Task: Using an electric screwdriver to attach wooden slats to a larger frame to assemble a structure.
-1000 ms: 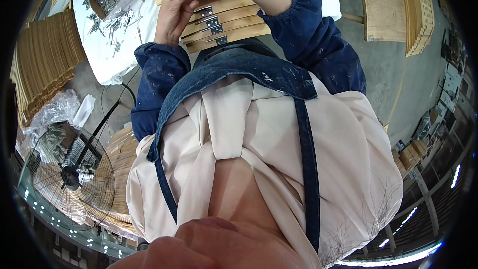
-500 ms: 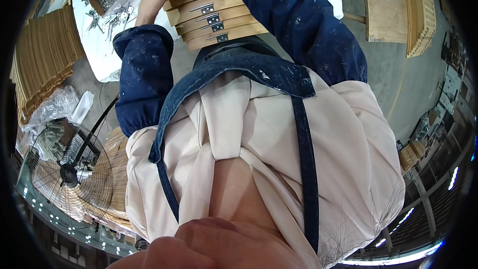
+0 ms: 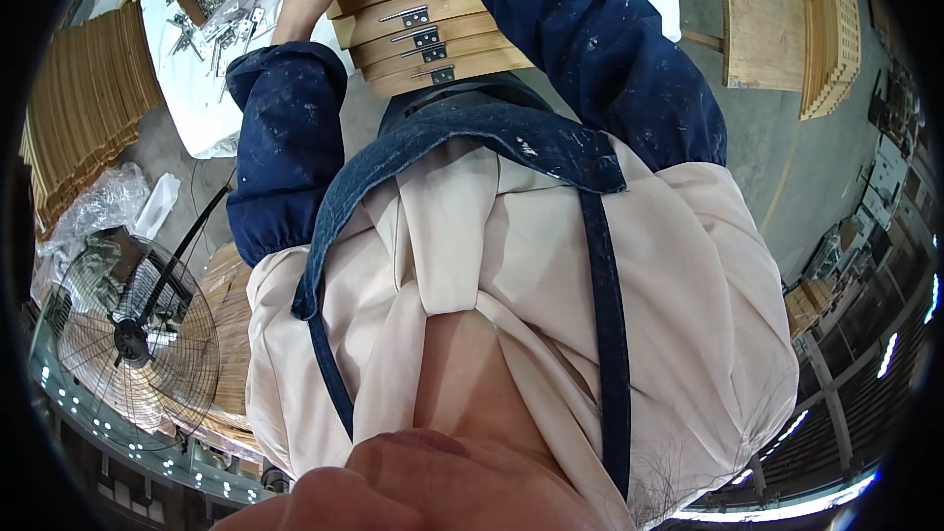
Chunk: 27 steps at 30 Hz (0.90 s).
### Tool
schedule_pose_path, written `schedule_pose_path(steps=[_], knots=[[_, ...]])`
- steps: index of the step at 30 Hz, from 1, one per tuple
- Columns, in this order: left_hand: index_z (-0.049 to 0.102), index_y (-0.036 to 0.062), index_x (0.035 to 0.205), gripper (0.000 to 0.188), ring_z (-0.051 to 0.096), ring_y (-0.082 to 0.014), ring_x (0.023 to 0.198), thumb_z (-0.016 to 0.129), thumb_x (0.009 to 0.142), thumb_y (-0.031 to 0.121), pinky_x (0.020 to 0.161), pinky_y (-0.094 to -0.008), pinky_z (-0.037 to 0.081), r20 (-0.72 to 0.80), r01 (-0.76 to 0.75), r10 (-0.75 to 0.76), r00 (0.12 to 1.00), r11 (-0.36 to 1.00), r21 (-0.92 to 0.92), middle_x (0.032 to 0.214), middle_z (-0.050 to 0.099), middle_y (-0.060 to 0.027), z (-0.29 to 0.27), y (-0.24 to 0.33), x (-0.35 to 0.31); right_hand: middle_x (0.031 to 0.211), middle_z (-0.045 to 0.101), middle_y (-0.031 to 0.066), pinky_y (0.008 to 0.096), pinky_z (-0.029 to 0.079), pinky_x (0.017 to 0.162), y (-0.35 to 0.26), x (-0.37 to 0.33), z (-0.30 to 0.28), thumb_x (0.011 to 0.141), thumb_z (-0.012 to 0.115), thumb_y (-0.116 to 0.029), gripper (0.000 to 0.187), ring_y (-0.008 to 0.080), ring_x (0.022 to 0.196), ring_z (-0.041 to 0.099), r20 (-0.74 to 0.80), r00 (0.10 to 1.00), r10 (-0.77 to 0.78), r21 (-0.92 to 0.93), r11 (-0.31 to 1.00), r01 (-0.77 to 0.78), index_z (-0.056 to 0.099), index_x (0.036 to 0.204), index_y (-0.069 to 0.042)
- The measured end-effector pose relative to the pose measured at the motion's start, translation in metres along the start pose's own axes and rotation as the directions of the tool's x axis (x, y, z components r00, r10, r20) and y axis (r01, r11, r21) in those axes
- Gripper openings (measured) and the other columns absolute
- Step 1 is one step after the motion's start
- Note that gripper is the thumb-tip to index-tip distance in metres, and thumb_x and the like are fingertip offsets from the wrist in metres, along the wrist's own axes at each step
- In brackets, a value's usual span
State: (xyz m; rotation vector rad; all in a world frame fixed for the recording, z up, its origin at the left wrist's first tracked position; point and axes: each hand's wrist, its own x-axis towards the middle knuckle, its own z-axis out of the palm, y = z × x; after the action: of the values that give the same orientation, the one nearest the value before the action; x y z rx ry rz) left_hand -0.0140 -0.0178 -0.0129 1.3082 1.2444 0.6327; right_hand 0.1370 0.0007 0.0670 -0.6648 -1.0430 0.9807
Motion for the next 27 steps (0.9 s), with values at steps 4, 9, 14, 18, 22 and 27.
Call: schedule_pose_path(steps=[4, 9, 14, 18, 22, 27], knots=[[0.073, -0.0044, 0.116, 0.028, 0.062, -0.0121, 0.067, 0.055, 0.096, 0.002, 0.062, -0.0269, 0.052, 0.013, -0.009, 0.009, 1.000, 1.000, -0.012, 0.085, 0.071, -0.0055, 0.001, 0.000, -0.001, 0.083, 0.067, 0.0015, 0.0233, 0.049, 0.064, -0.001, -0.002, -0.005, 0.089, 0.073, -0.003, 0.024, 0.0081, 0.070, 0.062, 0.027, 0.999, 0.025, -0.072, 0.997, -0.023, 0.063, 0.111, 0.002], [0.073, -0.0039, 0.112, 0.025, 0.058, -0.0094, 0.064, 0.055, 0.095, 0.002, 0.059, -0.0246, 0.048, -0.005, 0.018, -0.018, 1.000, 0.998, -0.058, 0.081, 0.069, -0.0032, 0.002, 0.005, -0.006, 0.081, 0.066, 0.0010, 0.0230, 0.049, 0.063, 0.005, 0.001, -0.005, 0.089, 0.072, -0.002, 0.019, 0.0077, 0.069, 0.061, 0.062, 0.998, -0.033, -0.144, 0.989, 0.042, 0.065, 0.106, 0.001], [0.070, -0.0012, 0.112, 0.025, 0.052, -0.0077, 0.059, 0.054, 0.093, 0.000, 0.054, -0.0224, 0.042, -0.099, -0.063, 0.037, 0.994, 0.958, -0.278, 0.077, 0.064, 0.0001, 0.002, -0.008, -0.001, 0.081, 0.065, 0.0008, 0.0235, 0.048, 0.059, 0.002, 0.000, 0.001, 0.088, 0.072, 0.000, 0.018, 0.0078, 0.066, 0.060, 0.068, 0.996, 0.058, -0.128, 0.991, -0.049, 0.064, 0.105, 0.001], [0.064, 0.0018, 0.117, 0.027, 0.046, -0.0065, 0.056, 0.052, 0.092, -0.002, 0.051, -0.0209, 0.036, -0.040, -0.080, 0.069, 0.997, 0.871, -0.484, 0.073, 0.057, 0.0018, -0.005, -0.016, 0.002, 0.083, 0.065, 0.0016, 0.0239, 0.048, 0.058, 0.005, 0.001, -0.001, 0.088, 0.071, 0.001, 0.021, 0.0084, 0.066, 0.060, 0.184, 0.980, 0.070, -0.234, 0.972, -0.025, 0.062, 0.107, 0.002], [0.061, 0.0036, 0.116, 0.027, 0.043, -0.0059, 0.055, 0.052, 0.092, -0.003, 0.049, -0.0214, 0.032, -0.045, -0.109, 0.099, 0.994, 0.884, -0.454, 0.071, 0.053, 0.0022, -0.006, -0.010, -0.002, 0.083, 0.063, 0.0022, 0.0248, 0.049, 0.063, 0.005, -0.003, 0.002, 0.089, 0.070, 0.001, 0.023, 0.0095, 0.070, 0.061, 0.126, 0.984, 0.124, -0.086, 0.990, -0.113, 0.060, 0.110, 0.001], [0.062, 0.0045, 0.116, 0.028, 0.043, -0.0058, 0.055, 0.053, 0.092, -0.004, 0.049, -0.0215, 0.032, -0.034, -0.095, 0.090, 0.995, 0.868, -0.488, 0.069, 0.053, 0.0028, -0.003, -0.012, 0.003, 0.094, 0.066, 0.0076, 0.0273, 0.052, 0.072, 0.001, -0.002, 0.000, 0.089, 0.066, 0.003, 0.027, 0.0116, 0.078, 0.063, 0.162, 0.985, 0.067, -0.012, 0.998, -0.066, 0.057, 0.114, 0.000]])
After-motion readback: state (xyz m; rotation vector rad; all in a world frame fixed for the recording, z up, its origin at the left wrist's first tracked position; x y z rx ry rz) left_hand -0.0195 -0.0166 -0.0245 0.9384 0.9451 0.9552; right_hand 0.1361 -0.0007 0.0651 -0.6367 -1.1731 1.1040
